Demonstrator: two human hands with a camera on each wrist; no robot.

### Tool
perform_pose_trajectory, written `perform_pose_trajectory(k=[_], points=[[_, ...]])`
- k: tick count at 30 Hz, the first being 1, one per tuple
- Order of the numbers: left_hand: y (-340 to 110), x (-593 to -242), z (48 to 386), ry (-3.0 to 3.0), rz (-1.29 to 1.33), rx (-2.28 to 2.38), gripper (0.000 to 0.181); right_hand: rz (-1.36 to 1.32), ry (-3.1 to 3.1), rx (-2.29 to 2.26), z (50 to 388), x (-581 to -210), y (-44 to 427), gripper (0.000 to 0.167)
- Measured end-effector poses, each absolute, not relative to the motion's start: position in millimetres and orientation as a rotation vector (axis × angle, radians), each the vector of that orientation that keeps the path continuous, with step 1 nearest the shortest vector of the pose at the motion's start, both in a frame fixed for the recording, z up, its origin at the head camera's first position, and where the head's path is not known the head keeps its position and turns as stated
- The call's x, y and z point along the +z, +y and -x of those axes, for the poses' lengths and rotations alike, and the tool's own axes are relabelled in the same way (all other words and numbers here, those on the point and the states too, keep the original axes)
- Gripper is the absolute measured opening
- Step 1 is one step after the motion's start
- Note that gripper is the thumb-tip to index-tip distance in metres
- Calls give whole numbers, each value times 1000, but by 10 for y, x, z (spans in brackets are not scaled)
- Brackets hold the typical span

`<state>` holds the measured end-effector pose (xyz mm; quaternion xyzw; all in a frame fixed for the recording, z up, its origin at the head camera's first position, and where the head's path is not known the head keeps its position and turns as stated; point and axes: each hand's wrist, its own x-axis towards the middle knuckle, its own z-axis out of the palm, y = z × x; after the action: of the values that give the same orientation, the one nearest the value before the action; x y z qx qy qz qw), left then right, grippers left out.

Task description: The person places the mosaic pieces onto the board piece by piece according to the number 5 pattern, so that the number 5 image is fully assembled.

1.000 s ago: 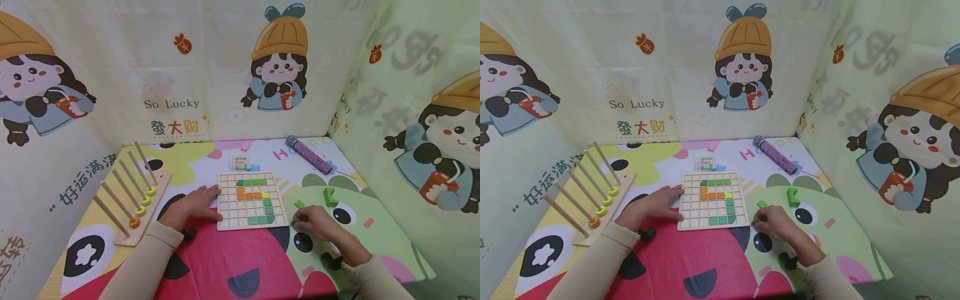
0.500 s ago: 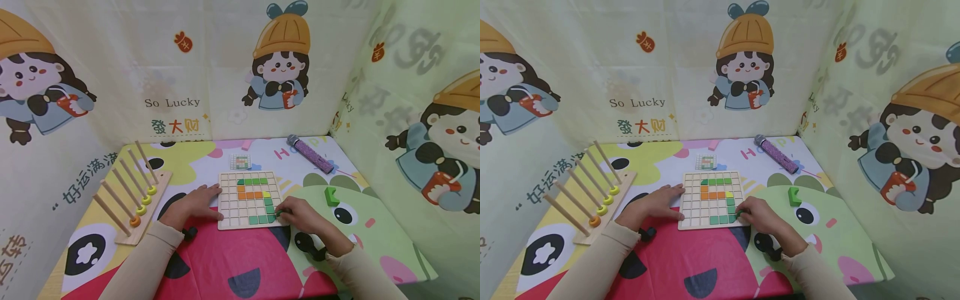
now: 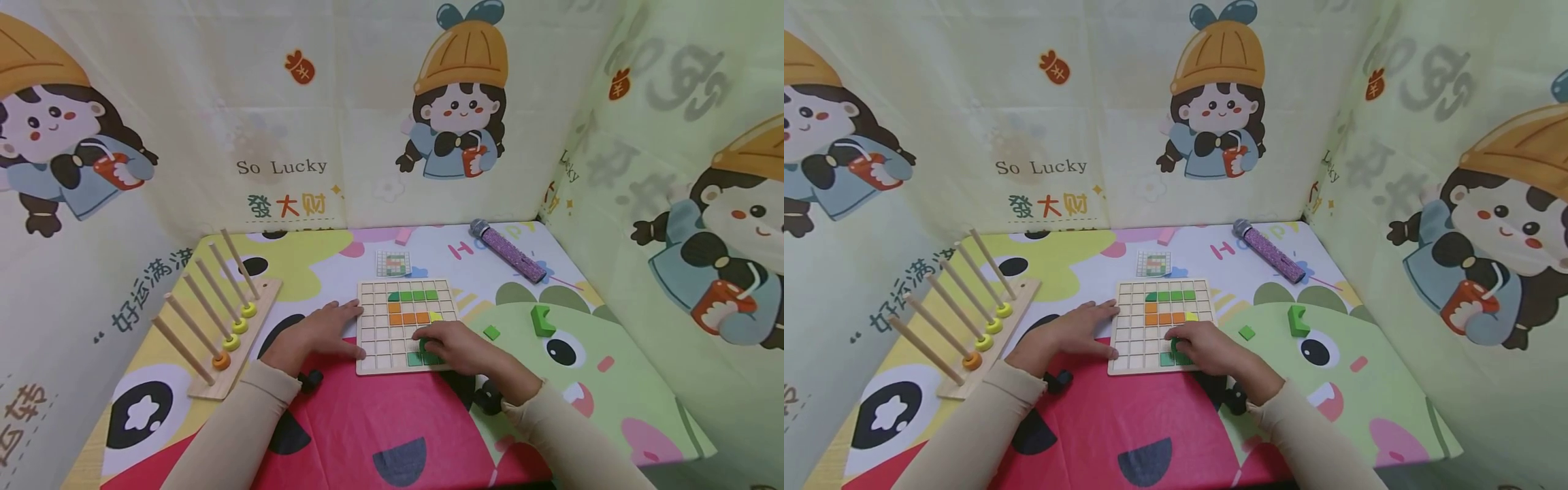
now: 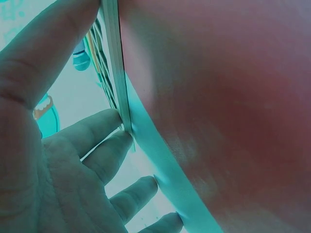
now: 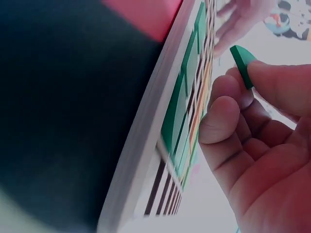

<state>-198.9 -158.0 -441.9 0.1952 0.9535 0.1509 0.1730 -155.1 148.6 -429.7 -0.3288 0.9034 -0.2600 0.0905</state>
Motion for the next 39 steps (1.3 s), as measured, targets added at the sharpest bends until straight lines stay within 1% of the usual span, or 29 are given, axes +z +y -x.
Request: perform_pose_trajectory(k=[2, 6, 10, 12, 15, 22, 30, 35, 39], points=[[-1576, -4416, 1989, 2705, -547, 430, 104, 965, 2661, -769, 1575, -4310, 1406, 26], [-1567, -4408, 1985, 2699, -540, 435, 104, 947, 2636, -765, 1609, -4349, 1264, 21], [-1569, -4421, 1980, 2683, -547, 432, 104, 1024, 2616, -748, 1614, -4367, 1163, 16], [-1570, -4431, 1979, 2679, -553, 431, 103, 1075, 2613, -734, 1613, -4368, 1130, 17], [-1569, -4438, 1980, 2683, -549, 427, 102, 1110, 2623, -713, 1614, -4374, 1098, 17], [-1567, -4427, 1983, 2698, -546, 413, 103, 1100, 2654, -724, 1626, -4419, 1042, 12], [-1575, -4426, 1981, 2698, -555, 410, 102, 1155, 2713, -635, 1598, -4423, 977, 6], [-1573, -4432, 1995, 2703, -542, 411, 102, 1108, 2752, -584, 1580, -4417, 961, 4], [-1573, -4431, 1995, 2704, -546, 423, 103, 1067, 2777, -551, 1567, -4428, 954, 6]])
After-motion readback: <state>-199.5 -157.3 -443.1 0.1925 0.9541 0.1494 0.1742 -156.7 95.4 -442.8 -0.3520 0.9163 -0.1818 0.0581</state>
